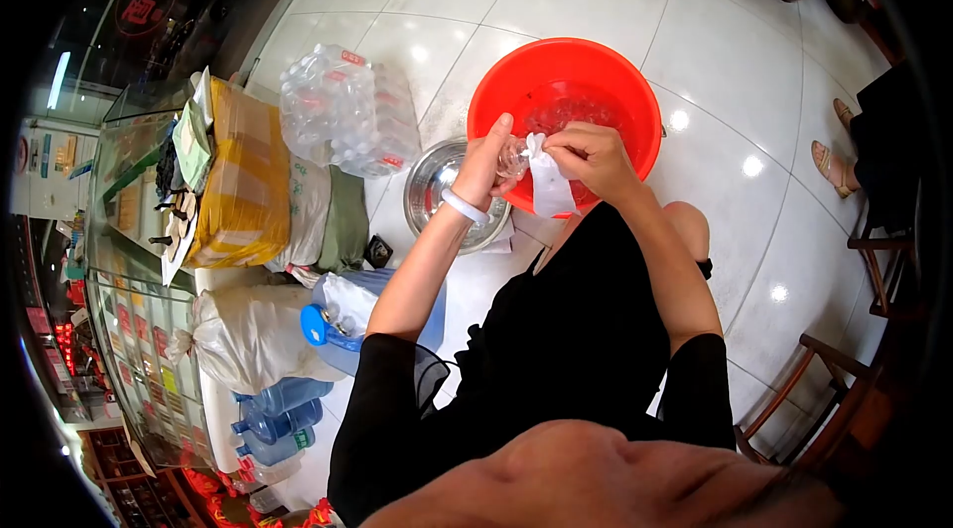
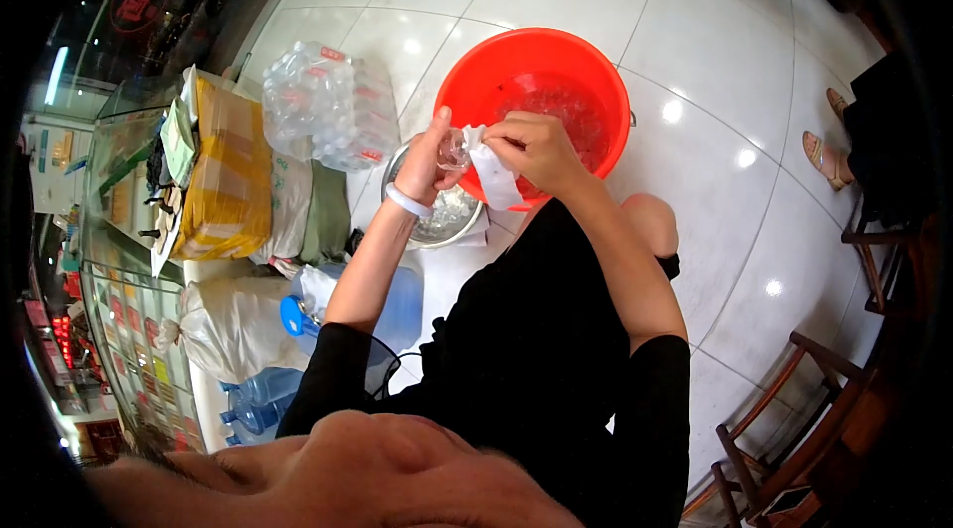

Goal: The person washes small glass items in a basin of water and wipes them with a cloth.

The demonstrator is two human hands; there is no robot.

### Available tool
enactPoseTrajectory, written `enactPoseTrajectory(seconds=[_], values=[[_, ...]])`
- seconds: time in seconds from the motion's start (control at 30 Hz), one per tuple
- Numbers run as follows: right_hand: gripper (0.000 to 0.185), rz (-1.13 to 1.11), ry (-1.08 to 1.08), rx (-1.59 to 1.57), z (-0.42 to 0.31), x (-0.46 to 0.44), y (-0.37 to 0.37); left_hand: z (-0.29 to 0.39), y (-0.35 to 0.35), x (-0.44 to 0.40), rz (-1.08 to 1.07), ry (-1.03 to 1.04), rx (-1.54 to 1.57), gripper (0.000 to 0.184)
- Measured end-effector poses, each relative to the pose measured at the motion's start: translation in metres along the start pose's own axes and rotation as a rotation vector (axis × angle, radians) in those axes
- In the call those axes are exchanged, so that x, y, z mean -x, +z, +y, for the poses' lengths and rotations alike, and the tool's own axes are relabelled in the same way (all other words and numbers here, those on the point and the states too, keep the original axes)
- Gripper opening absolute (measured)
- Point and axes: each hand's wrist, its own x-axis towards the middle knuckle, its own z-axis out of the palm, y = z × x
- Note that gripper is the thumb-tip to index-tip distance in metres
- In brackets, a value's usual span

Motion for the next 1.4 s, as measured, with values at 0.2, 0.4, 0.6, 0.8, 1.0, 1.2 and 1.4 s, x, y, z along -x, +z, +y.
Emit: enactPoseTrajectory(seconds=[0.2, 0.4, 0.6, 0.8, 1.0, 1.2, 1.4], values=[[0.007, -0.032, -0.014, -0.018, 0.004, 0.001, -0.002, 0.003, 0.003, 0.003, -0.105, -0.009, 0.011, 0.041], [0.008, -0.266, 0.057, -0.104, 0.008, 0.0, -0.006, -0.003, -0.007, 0.001, -0.206, -0.178, 0.102, 0.042], [0.008, -0.312, 0.309, -0.372, 0.008, 0.002, -0.002, 0.01, 0.0, 0.013, -0.112, -0.168, 0.052, 0.041], [0.013, -0.112, 0.661, -0.833, 0.013, 0.005, 0.009, 0.006, -0.006, 0.007, -0.151, -0.122, 0.135, 0.04], [0.009, 0.048, 0.348, -0.343, 0.001, 0.006, 0.013, 0.005, -0.007, 0.008, -0.227, -0.179, 0.255, 0.036], [0.006, 0.116, -0.096, 0.039, -0.004, 0.001, 0.008, 0.01, -0.005, 0.003, -0.302, -0.305, 0.335, 0.037], [0.005, -0.016, -0.144, 0.084, 0.009, 0.0, 0.002, -0.003, 0.001, 0.0, -0.098, -0.07, 0.112, 0.035]])
